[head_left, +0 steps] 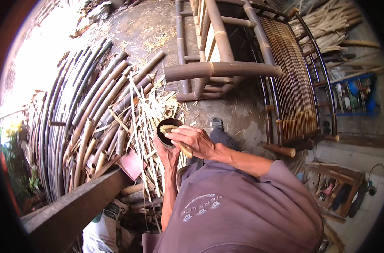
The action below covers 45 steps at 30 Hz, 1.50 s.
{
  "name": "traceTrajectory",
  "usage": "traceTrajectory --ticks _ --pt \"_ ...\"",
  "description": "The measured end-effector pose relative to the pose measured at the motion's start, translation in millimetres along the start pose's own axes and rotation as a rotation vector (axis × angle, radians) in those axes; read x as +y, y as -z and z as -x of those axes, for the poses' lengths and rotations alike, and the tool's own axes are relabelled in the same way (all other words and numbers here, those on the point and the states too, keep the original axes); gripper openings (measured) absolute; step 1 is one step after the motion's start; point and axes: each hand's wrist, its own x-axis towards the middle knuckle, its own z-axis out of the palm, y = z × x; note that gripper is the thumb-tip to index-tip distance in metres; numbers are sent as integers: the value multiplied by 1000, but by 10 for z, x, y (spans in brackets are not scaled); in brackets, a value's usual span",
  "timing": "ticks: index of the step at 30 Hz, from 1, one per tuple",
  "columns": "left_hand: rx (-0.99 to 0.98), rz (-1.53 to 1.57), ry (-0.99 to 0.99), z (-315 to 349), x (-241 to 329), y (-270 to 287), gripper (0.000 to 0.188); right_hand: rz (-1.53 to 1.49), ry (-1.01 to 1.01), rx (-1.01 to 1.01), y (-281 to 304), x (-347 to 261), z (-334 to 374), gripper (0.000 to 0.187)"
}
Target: The person prepares a varnish mixture by pouring liquid from a bottle into a can and stirring it. They then apply the varnish to a bamboo chair using a brush, covering the frame and legs.
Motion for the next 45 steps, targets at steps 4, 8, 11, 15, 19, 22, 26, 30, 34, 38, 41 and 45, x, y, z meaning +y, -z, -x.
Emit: traceTrajectory --ticks 4,8,11,15,19,22,26,30,34,38,41,45 --pt "-5 139 93 -7 32 -43 72 -67 -34 59 3 22 36 28" --pt "-63 177 128 -99 234 8 76 -93 -34 121 46 109 30 27" --pt "-106 225 181 -145 284 -4 72 -209 -119 138 115 179 17 24" --pt "-208 166 271 -281 397 23 71 -769 -638 307 113 363 53 27" --pt "-99 241 274 -163 254 17 84 -1301 -852 636 335 637 133 29" --pt "-48 194 224 -136 -20 -6 87 -1288 -877 768 442 1001 166 23" --pt "29 304 359 -185 63 67 89 -1154 -618 698 163 1513 -108 28" --pt "-32 15 282 -234 -166 169 87 -712 -427 602 -349 1845 -568 29" --pt "-93 -23 225 -406 -177 -12 84 -193 -172 628 -465 2334 -635 24" --pt "-107 -126 239 -466 -190 -2 84 -588 -357 721 297 2475 -210 18" --pt "-122 -35 323 -552 -108 -129 85 -77 -378 860 1364 2814 515 11" --pt "-155 18 394 -719 90 -313 87 396 -606 1012 2045 3138 961 12"
